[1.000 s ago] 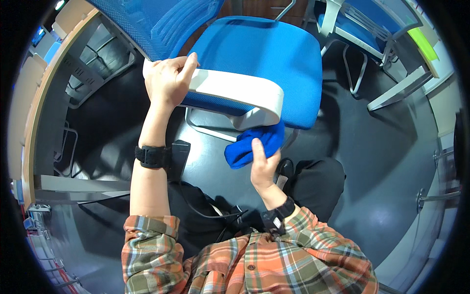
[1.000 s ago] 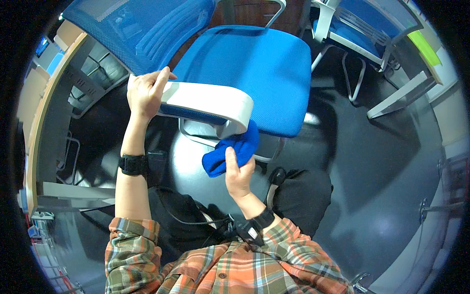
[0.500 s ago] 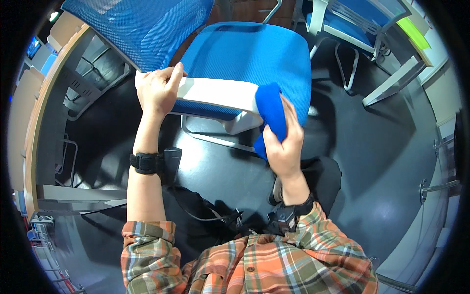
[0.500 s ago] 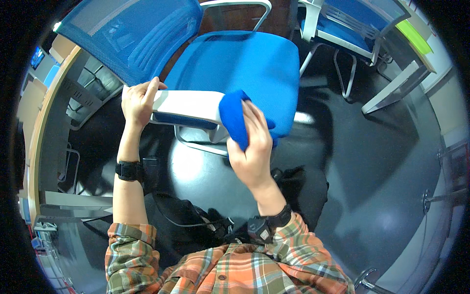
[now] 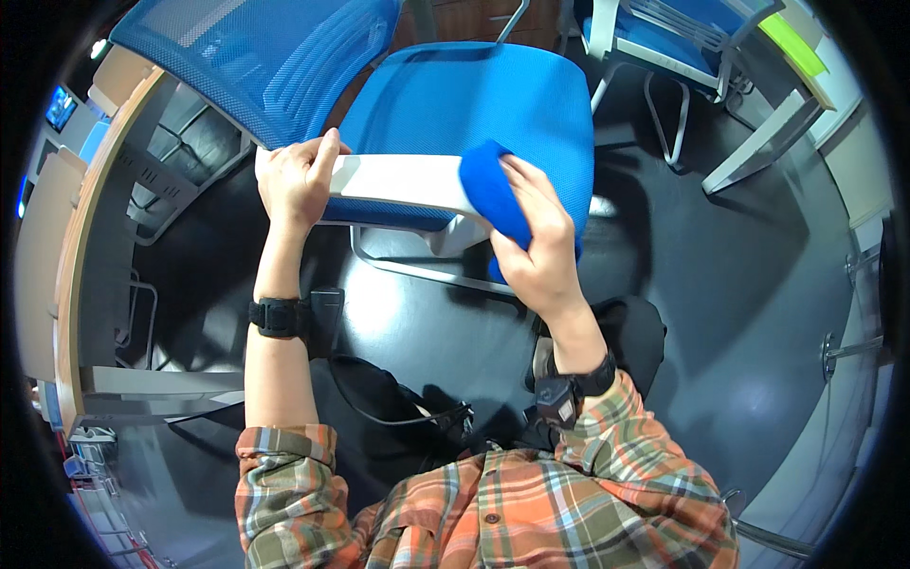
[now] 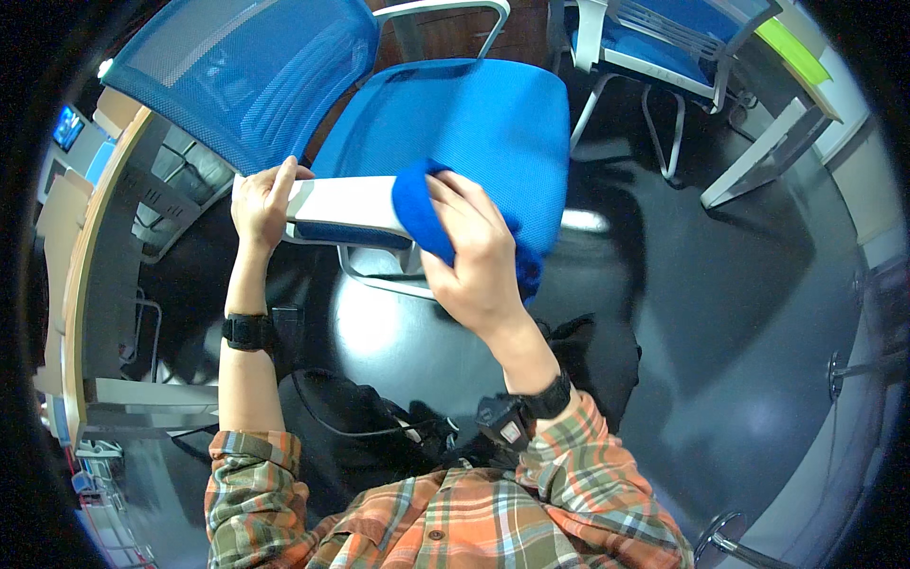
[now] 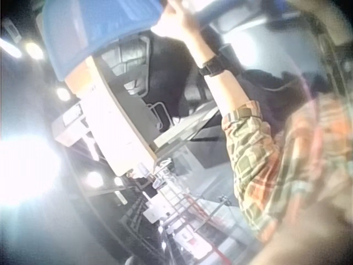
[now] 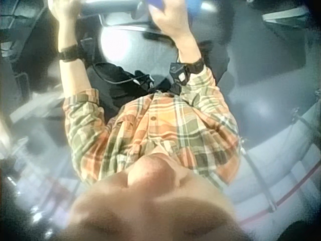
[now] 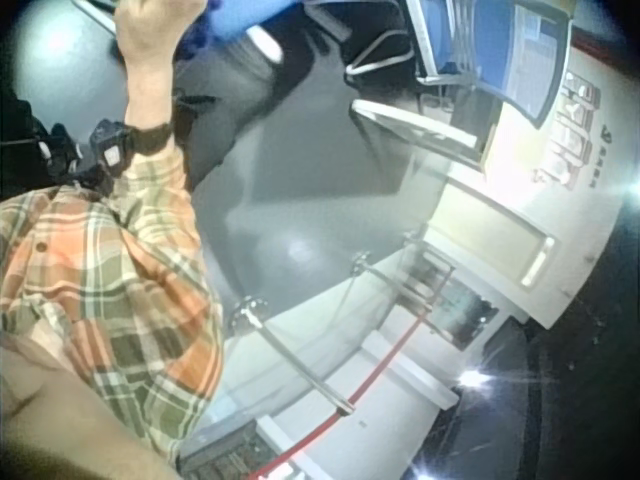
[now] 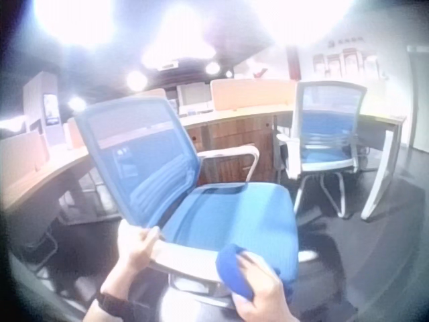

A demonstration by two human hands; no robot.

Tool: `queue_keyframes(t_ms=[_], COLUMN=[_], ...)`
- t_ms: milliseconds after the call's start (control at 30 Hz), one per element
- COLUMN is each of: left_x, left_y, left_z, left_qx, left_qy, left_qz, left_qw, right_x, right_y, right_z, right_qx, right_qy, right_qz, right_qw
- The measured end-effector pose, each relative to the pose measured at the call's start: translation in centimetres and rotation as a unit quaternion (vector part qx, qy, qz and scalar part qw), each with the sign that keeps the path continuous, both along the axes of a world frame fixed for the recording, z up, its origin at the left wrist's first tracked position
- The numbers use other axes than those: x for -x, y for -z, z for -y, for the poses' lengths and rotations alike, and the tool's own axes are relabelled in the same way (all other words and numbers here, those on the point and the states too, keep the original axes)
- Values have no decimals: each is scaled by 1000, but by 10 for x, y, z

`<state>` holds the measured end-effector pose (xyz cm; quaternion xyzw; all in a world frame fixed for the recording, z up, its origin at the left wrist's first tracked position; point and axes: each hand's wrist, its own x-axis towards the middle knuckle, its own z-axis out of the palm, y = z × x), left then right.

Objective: The person wipes the underside, seat, and back of a blue mesh chair using a blue cloth. They rotate the chair to access different sides and continue wiping the frame and mesh surfaces.

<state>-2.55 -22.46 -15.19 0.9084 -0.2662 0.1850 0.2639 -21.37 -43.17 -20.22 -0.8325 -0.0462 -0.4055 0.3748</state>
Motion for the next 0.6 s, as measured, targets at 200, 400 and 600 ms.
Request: queue_keyframes(t_ms=[200,400,600], left_x=[1,1,21], left_y=[0,-3,-4], left_z=[1,2,30], left_qx=[-17,-95,-98], left_qy=[7,3,156], left_qz=[26,30,93], left_qw=[999,995,978], right_x=[5,3,-39], right_y=[4,-5,-48], right_z=[-13,-6,-12], right_qx=[-154,-50,172], right_qy=[-12,-22,10], right_qz=[-1,20,-2], right_qw=[988,998,985])
